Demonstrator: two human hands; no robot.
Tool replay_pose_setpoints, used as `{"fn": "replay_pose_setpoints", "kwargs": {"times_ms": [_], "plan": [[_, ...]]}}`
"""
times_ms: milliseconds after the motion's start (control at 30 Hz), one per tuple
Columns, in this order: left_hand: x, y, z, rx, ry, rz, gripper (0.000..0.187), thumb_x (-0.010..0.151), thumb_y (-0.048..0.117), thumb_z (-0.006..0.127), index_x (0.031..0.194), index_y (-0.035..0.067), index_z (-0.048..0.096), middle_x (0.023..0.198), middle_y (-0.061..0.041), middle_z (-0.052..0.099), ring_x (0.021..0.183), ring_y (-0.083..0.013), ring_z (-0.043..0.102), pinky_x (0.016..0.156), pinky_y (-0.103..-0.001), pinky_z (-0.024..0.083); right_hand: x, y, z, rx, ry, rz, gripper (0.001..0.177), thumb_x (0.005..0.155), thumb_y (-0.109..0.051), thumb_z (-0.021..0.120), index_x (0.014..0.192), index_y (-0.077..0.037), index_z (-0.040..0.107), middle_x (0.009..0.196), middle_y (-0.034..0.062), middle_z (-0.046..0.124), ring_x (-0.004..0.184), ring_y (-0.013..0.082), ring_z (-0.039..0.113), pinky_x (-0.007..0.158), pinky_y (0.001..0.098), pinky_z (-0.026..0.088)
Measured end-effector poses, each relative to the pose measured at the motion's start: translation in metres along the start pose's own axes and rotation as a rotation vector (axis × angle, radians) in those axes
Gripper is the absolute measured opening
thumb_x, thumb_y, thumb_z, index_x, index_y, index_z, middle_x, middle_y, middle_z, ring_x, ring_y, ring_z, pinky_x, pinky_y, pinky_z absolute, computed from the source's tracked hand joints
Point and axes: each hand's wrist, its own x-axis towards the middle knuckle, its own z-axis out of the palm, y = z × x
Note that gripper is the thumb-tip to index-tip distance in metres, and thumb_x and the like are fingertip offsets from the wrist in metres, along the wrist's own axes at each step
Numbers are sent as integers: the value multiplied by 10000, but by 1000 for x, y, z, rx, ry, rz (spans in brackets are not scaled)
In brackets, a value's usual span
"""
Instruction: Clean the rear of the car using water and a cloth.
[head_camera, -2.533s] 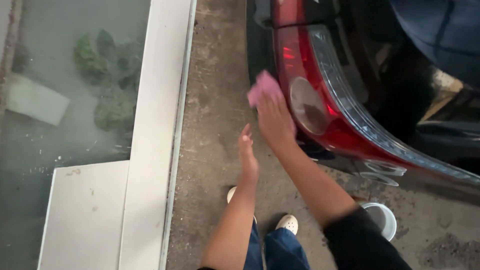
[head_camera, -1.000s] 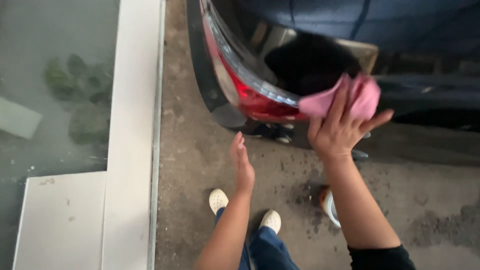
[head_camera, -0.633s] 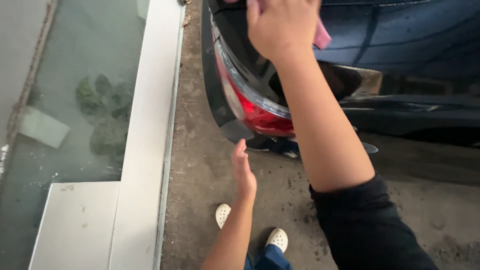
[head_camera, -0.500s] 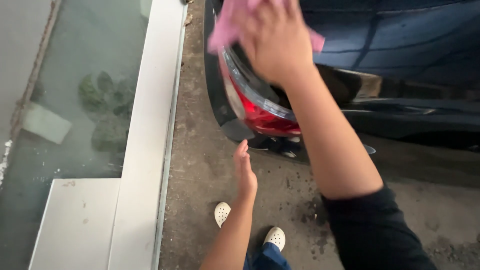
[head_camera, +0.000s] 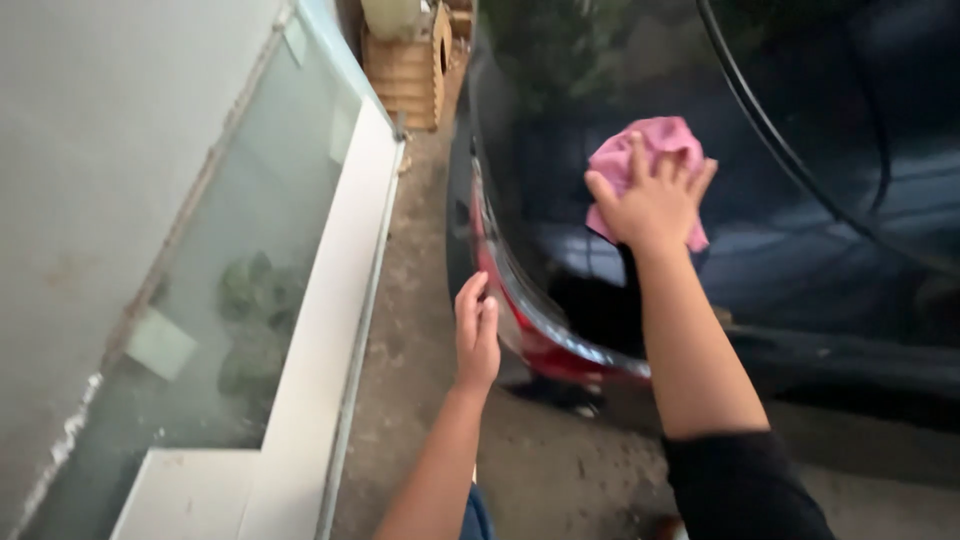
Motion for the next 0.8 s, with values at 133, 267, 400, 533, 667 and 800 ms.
{"fn": "replay_pose_setpoints", "kwargs": {"times_ms": [133,267,400,533,667,800], "plan": [[83,-20,-6,45,-59,-12,452,1091,266,489,1475,27,486,1499,-136,490,1381,-249,485,1146,-357,383,62,-55,58,-91,-144,-117,845,896,-733,477,1501,-144,503,1479,255,487,1420,514,324,1137,644,55],[146,-41,-7,-4,-67,-63,486,1104,310,464,1491,17,468,1502,-149,478,1408,-260,465,1174,-364,355,73,-112,80,-31,-310,-425,476,969,-526,476,1157,-189,755,1357,139,645,1384,363,477,1250,581,202],[191,-47,0,-64,-92,-69,515,1099,332,458,1503,13,448,1511,-153,452,1397,-260,461,1169,-363,359,47,-116,44,-119,-484,-744,434,962,-480,493,1198,-207,733,1316,61,669,1403,319,471,1247,607,195],[225,-50,9,37,-95,39,493,1110,331,448,1484,13,486,1528,-164,475,1428,-289,459,1192,-382,350,57,-72,18,60,-388,-337,586,969,-548,458,1477,-274,560,1400,141,594,1371,369,447,1190,620,163],[261,-33,24,116,-126,112,462,1096,316,483,1447,21,534,1534,-194,461,1441,-338,446,1193,-409,344,111,-13,32,-317,-252,-142,648,941,-605,453,1491,-265,485,1558,214,476,1409,551,353,1117,719,-22],[288,-19,38,203,-164,194,431,1098,299,495,1433,35,555,1532,-197,487,1448,-352,453,1212,-425,328,184,44,113,-234,-120,142,1039,932,-761,469,1581,42,362,1461,423,434,1432,558,317,1155,656,-74]]}}
